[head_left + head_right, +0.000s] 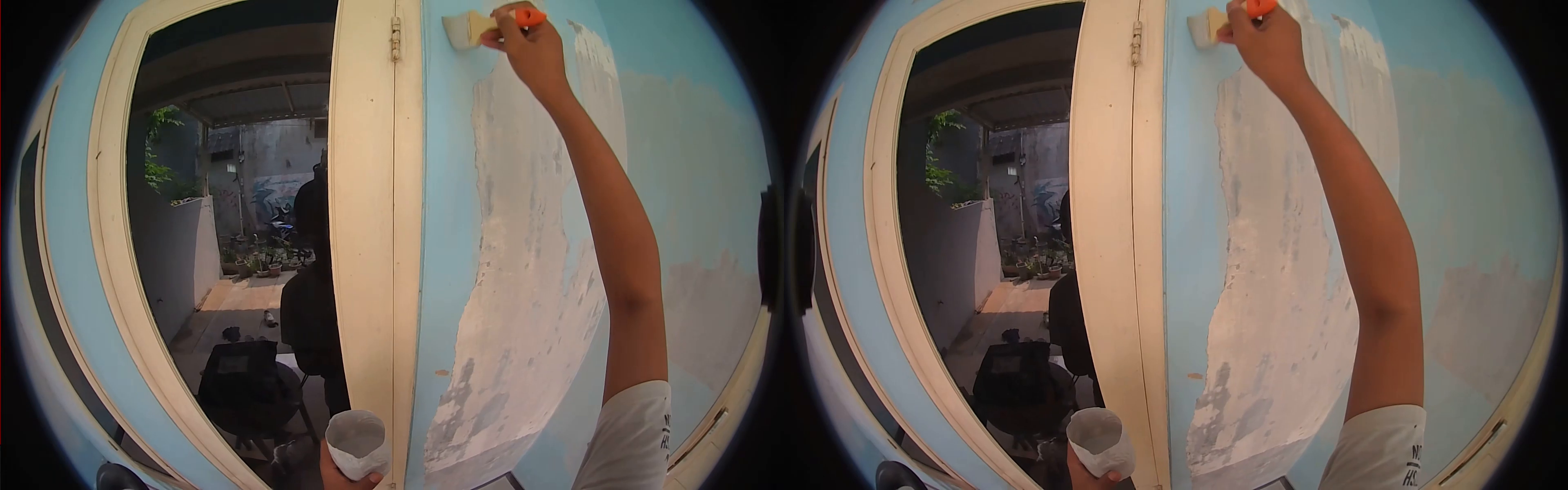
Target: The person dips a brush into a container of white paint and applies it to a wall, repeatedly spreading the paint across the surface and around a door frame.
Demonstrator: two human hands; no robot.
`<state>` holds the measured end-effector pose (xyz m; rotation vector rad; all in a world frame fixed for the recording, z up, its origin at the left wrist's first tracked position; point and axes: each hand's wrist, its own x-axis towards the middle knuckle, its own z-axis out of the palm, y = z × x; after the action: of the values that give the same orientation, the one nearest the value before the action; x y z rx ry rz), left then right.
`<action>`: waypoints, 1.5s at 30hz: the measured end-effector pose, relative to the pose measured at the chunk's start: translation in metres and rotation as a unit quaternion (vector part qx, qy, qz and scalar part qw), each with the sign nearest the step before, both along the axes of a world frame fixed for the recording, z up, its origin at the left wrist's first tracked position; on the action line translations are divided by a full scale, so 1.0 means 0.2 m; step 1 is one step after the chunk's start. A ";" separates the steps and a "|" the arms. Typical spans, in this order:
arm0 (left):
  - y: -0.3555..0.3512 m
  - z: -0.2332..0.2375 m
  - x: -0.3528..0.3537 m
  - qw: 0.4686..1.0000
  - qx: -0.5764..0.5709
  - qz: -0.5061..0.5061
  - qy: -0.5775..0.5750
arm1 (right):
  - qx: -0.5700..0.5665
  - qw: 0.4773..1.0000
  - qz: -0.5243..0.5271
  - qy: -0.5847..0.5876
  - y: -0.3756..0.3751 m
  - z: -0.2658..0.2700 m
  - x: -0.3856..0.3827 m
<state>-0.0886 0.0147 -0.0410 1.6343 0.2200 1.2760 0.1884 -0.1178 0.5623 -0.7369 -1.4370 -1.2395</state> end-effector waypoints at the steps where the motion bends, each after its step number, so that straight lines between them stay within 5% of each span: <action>1: 0.00 0.00 -0.02 1.000 0.000 0.000 0.003 | -0.006 0.998 -0.049 0.027 0.00 -0.09 0.00; 5: 0.03 -0.03 -0.08 0.999 -0.003 0.035 0.019 | -0.229 0.965 -0.001 0.127 -0.08 -0.69 -0.16; 8: 0.02 0.01 -0.11 0.999 -0.003 0.041 0.032 | -0.488 0.835 -0.009 0.252 -0.13 -0.94 -0.23; 10: 0.03 0.02 -0.10 0.998 0.002 0.042 0.037 | -0.465 0.847 -0.043 0.253 -0.08 -0.92 -0.21; 12: 0.04 -0.01 -0.08 0.997 0.010 0.056 0.054 | -0.319 0.916 -0.073 0.232 -0.04 -0.73 -0.13; 16: -0.03 0.08 -0.05 1.000 -0.011 0.018 0.018 | 0.009 0.997 -0.082 0.001 -0.02 -0.19 -0.05; 17: -0.04 0.09 -0.04 1.000 -0.016 -0.003 0.019 | 0.008 0.997 -0.083 0.001 0.00 -0.08 -0.04; 19: -0.04 0.07 -0.02 0.999 -0.021 -0.023 0.020 | 0.004 0.993 0.116 -0.020 0.04 0.03 -0.05; 20: -0.03 0.03 -0.01 0.999 -0.024 -0.020 0.020 | 0.005 0.993 0.116 -0.019 0.03 0.02 -0.03; 22: -0.03 0.01 -0.02 0.999 -0.028 -0.020 0.024 | 0.029 0.989 -0.141 0.036 -0.01 -0.09 -0.03; 26: -0.05 0.06 -0.05 0.997 -0.051 -0.061 -0.006 | -0.093 0.994 -0.031 0.047 -0.03 -0.57 -0.05; 31: -0.04 0.06 -0.06 0.997 -0.054 -0.060 -0.007 | -0.287 0.939 0.065 0.177 -0.17 -1.07 -0.16; 33: -0.04 0.03 -0.05 0.998 -0.044 -0.053 0.004 | -0.427 0.862 0.024 0.272 -0.23 -1.07 -0.20; 39: -0.05 -0.02 -0.03 0.999 0.000 -0.029 0.043 | -0.177 0.974 -0.048 0.133 -0.10 -0.40 -0.02; 43: -0.10 -0.01 -0.02 0.999 -0.018 -0.035 0.025 | -0.021 0.990 -0.124 0.062 -0.02 0.09 0.02; 45: -0.11 0.00 -0.02 0.999 -0.025 -0.037 0.014 | 0.040 0.988 0.146 0.011 0.04 0.24 0.03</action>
<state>-0.0932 -0.0073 -0.0416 1.6043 0.2040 1.1837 0.1947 -0.1089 0.6111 -0.4647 -1.4113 -1.0526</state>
